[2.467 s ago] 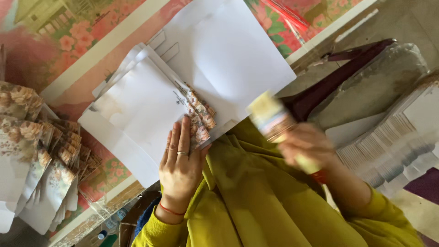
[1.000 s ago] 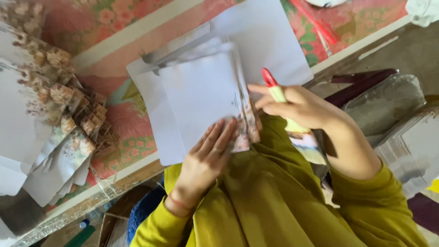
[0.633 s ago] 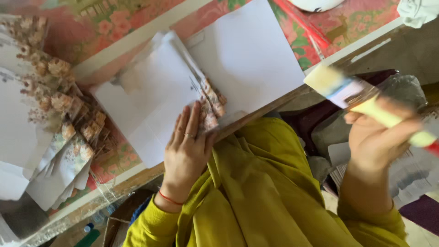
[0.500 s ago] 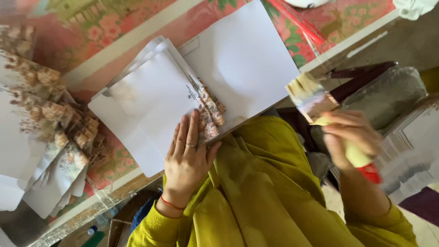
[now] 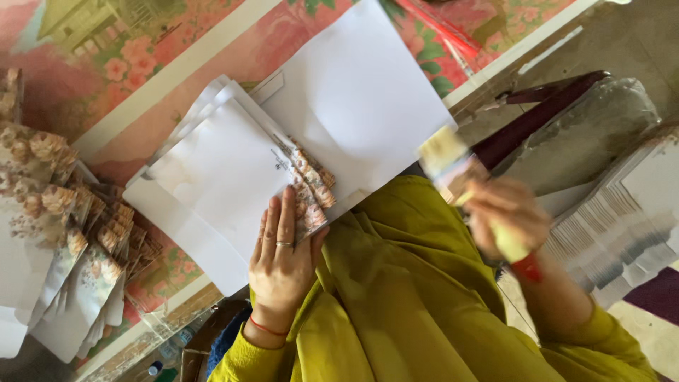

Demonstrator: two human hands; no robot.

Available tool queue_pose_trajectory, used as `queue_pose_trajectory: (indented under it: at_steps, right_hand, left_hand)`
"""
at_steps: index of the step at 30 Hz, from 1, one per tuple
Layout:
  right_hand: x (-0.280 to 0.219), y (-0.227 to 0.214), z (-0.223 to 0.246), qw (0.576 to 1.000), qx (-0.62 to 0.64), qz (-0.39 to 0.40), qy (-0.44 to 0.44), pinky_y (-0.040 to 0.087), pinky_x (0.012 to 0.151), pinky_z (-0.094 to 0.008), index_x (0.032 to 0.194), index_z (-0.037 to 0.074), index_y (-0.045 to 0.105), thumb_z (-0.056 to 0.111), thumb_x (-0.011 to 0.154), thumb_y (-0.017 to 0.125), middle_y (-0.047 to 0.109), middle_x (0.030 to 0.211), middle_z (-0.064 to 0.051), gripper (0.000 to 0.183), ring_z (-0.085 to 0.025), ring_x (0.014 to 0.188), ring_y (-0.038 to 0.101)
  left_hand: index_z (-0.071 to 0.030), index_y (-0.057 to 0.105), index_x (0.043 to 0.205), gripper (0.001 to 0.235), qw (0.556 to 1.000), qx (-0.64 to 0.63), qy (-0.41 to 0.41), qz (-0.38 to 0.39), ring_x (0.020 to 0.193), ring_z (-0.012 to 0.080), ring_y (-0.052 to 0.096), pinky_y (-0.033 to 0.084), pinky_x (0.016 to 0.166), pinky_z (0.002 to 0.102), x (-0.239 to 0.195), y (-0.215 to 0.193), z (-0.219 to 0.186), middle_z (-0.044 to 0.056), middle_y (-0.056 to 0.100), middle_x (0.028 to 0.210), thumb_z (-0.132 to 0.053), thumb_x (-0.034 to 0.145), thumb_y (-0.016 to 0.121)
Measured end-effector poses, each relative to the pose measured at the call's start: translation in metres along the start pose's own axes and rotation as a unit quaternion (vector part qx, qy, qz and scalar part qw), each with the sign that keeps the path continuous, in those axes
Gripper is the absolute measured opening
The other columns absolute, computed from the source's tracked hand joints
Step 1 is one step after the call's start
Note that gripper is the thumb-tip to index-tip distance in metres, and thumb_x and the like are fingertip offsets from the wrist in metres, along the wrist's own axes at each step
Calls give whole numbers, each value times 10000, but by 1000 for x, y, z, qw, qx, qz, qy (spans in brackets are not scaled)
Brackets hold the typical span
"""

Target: The person applies glue to the spine of a stack of paper sheets using a brush, then presses the sheets together. They repeat this process for multiple sheets and finally stack the glued papers on the table.

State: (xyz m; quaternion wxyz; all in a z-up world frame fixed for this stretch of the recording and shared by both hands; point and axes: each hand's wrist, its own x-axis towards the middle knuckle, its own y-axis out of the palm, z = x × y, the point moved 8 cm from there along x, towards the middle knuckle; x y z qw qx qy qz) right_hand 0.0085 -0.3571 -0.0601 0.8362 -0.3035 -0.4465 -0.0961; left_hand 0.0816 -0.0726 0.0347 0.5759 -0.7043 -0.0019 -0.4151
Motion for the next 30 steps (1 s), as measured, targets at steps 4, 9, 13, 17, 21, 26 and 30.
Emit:
queue_pose_trajectory:
  at_steps: [4, 9, 13, 17, 21, 26, 30]
  right_hand:
    - [3, 46, 29, 979, 147, 134, 42, 631, 798, -273, 1204, 43, 566, 59, 861, 695, 481, 1350, -127, 367, -145, 949, 674]
    - [4, 20, -4, 995, 0, 80, 53, 584, 847, -410, 853, -24, 639, 76, 846, 662, 679, 895, -187, 103, -262, 823, 699]
    - [17, -12, -18, 977, 31, 51, 206, 576, 833, -345, 904, -56, 643, -52, 852, 605, 665, 993, -227, 64, -308, 958, 678]
    - [-30, -29, -61, 917, 212, -40, 335, 549, 464, -89, 1012, 43, 562, 148, 1040, 430, 637, 831, -39, 171, -61, 606, 636]
    - [76, 23, -57, 852, 298, 6, 430, 398, 492, -199, 907, 75, 611, 166, 950, 427, 522, 609, 1, 210, -85, 486, 481]
    - [136, 99, -25, 789, 134, 311, 512, 324, 420, -270, 963, 95, 574, 267, 949, 456, 551, 535, -46, 210, -115, 402, 437]
    - [168, 132, 8, 696, 22, 480, 533, 279, 377, -312, 997, 106, 551, 327, 950, 473, 568, 491, -75, 240, -133, 352, 411]
  left_hand:
    - [-8, 687, 1079, 339, 998, -17, 2, 61, 1134, 325, 621, 544, 953, 391, -6, 6, -2, 184, 568, 1277, -289, 983, 523]
    - [-10, 697, 1086, 372, 998, 10, -1, 69, 1147, 301, 614, 534, 968, 373, -10, 10, 1, 159, 565, 1292, -312, 988, 504]
    - [-22, 719, 1024, 339, 998, -7, -9, 65, 1117, 288, 638, 546, 945, 364, -6, 7, 3, 147, 587, 1269, -306, 974, 540]
    - [12, 699, 1046, 332, 981, -144, -98, 81, 1180, 289, 594, 507, 988, 363, -7, 2, 19, 123, 575, 1288, -215, 984, 465]
    - [84, 643, 1106, 281, 971, -206, -117, 44, 1144, 358, 623, 536, 991, 402, -9, -4, 22, 192, 603, 1232, -53, 948, 455]
    - [5, 697, 1055, 358, 994, -82, -9, 72, 1116, 263, 631, 546, 940, 350, -8, -2, 3, 119, 584, 1269, -324, 931, 634]
    - [16, 695, 1077, 425, 993, -84, -15, 77, 1135, 262, 616, 537, 947, 355, -10, 0, 5, 119, 567, 1288, -369, 952, 563]
